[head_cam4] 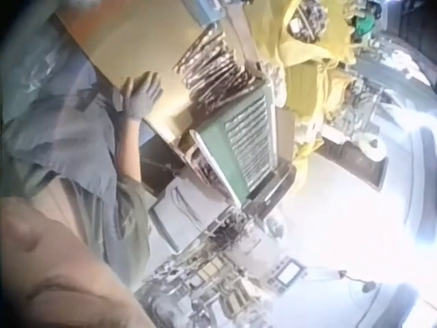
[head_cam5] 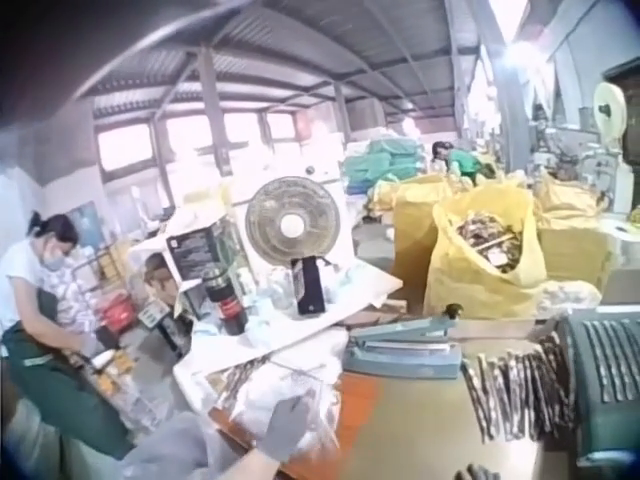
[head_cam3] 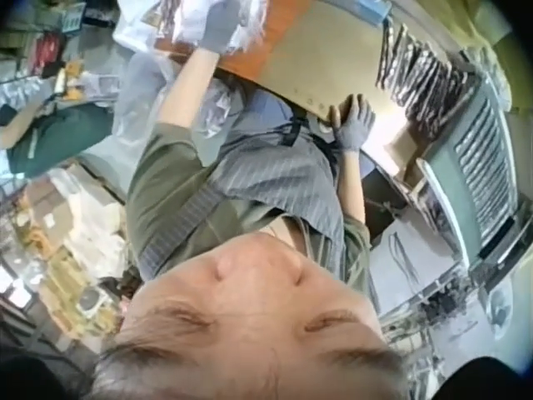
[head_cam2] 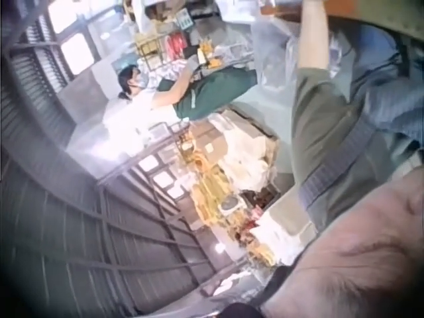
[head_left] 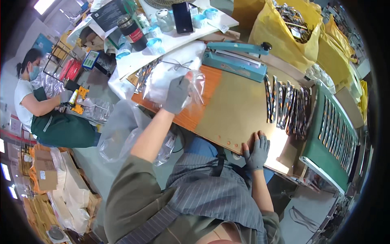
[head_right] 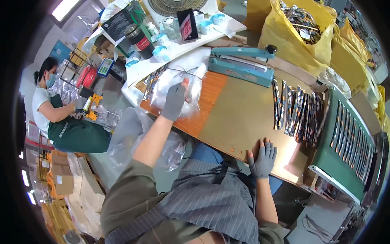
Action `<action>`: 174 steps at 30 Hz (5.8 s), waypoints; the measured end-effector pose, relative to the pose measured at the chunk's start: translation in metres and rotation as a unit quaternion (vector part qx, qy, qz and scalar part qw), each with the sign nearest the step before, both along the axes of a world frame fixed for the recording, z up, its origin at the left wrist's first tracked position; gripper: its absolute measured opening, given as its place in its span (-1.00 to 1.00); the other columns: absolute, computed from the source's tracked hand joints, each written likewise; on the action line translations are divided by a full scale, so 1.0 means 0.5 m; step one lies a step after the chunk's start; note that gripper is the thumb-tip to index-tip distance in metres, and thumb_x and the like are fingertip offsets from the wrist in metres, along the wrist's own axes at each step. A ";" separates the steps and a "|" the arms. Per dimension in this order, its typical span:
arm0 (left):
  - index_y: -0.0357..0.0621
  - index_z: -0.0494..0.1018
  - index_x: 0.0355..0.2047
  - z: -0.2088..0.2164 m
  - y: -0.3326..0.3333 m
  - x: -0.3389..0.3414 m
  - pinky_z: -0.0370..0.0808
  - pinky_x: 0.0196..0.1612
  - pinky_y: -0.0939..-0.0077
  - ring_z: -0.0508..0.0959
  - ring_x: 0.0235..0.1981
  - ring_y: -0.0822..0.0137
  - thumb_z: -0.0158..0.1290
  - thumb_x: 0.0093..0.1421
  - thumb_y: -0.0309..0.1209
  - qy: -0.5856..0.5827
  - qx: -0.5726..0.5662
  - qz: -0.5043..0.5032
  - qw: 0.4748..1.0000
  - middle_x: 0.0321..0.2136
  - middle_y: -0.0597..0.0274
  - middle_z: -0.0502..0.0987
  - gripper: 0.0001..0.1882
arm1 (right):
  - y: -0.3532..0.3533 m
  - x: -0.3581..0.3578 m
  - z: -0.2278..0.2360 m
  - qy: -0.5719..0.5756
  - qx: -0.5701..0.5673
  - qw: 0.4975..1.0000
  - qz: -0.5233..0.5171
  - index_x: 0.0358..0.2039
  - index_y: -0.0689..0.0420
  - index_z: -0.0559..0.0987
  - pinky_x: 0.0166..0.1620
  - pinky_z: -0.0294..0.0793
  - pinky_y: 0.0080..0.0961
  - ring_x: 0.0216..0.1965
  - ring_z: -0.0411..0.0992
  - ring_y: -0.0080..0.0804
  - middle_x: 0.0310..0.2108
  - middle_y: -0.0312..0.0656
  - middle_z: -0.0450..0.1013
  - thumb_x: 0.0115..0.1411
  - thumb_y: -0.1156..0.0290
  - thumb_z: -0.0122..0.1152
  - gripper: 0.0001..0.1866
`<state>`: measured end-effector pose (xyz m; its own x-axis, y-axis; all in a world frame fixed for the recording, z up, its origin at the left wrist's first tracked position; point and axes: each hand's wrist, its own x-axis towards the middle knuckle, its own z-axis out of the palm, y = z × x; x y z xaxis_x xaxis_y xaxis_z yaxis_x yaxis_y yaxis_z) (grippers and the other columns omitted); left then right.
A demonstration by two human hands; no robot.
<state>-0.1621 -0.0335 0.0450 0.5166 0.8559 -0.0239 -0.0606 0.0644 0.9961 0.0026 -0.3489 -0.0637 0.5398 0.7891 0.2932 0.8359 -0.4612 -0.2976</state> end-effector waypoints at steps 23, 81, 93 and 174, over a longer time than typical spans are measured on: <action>-0.31 0.27 0.08 -0.024 -0.161 0.200 0.38 -0.01 0.44 0.47 -0.08 0.24 -0.14 0.28 -0.27 0.086 0.178 -0.178 0.964 -0.09 0.02 0.44 -0.55 | 0.078 0.514 0.061 0.216 0.028 0.933 -0.288 0.23 0.26 0.01 0.09 0.30 -0.26 0.04 0.31 0.10 0.00 0.27 0.31 -0.18 -0.19 0.30 0.14; -0.22 0.05 0.20 -0.011 -0.207 0.247 0.30 0.10 0.44 0.35 0.05 0.31 0.42 -0.33 -0.36 -0.096 0.073 -0.375 0.919 0.08 0.15 0.29 0.08 | 0.157 0.098 0.320 0.625 0.360 0.646 0.249 0.25 0.16 -0.05 -0.06 0.41 -0.51 -0.05 0.36 -0.39 0.01 -0.12 0.25 -0.25 0.44 0.50 0.12; -0.16 0.33 -0.05 -0.099 -0.338 0.131 0.50 -0.14 0.45 0.52 -0.21 0.30 0.20 -0.12 0.13 -0.169 -0.331 -0.357 0.857 -0.22 0.21 0.49 -0.24 | 0.143 0.077 0.268 0.784 0.112 0.577 0.199 -0.19 0.33 0.51 -0.07 0.41 -0.34 -0.20 0.46 -0.24 -0.32 -0.05 0.49 -0.10 0.29 0.26 -0.53; -0.28 0.53 -0.27 -0.165 0.153 0.291 0.42 -0.23 0.54 0.51 -0.33 0.43 0.30 -0.11 -0.35 0.078 -0.213 -0.154 0.962 -0.33 0.21 0.56 -0.61 | 0.590 0.414 0.166 -0.087 0.077 0.991 -0.074 -0.51 0.12 0.47 -0.40 0.42 -0.19 -0.45 0.45 -0.05 -0.49 -0.07 0.46 0.08 0.18 0.10 -0.74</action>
